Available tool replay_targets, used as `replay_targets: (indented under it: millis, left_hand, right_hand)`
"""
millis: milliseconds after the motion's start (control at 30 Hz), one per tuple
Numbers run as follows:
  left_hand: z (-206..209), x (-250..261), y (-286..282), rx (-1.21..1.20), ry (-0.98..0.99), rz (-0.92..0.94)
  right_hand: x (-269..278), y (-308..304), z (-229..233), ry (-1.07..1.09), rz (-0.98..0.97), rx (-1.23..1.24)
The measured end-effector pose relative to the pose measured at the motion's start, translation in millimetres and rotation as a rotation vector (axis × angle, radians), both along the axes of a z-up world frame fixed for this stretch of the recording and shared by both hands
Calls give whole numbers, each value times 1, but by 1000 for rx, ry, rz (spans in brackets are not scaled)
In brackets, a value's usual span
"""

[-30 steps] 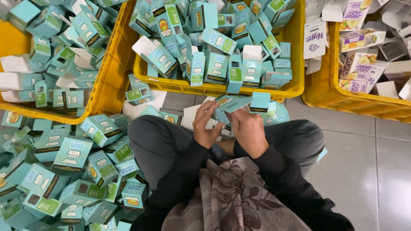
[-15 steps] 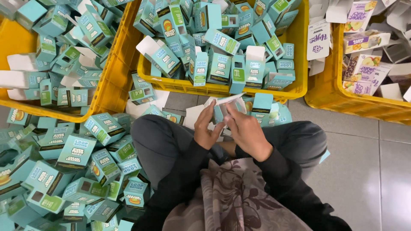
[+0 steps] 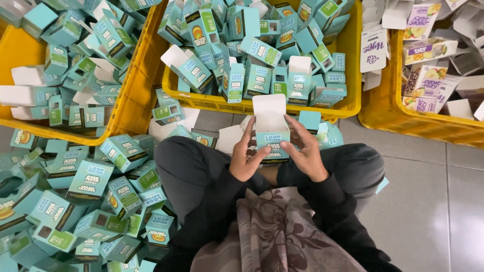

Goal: Folding small cardboard boxes from flat to assembled state.

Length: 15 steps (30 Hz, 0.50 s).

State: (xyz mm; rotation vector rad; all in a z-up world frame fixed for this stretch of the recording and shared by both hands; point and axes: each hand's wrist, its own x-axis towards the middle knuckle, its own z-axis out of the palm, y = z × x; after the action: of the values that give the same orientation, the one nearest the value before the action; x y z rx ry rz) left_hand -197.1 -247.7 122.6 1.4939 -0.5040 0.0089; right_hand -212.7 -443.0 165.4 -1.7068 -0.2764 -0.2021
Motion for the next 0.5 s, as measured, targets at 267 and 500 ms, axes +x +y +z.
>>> replay_targets:
  millis: [267,500]
  left_hand:
    - [11,2,17,30,51,-156]
    - [68,-1,34,126,-94,-204]
  right_hand:
    - [7,-11,6,-82,142,57]
    - [-3,-4,30,-187,188,140]
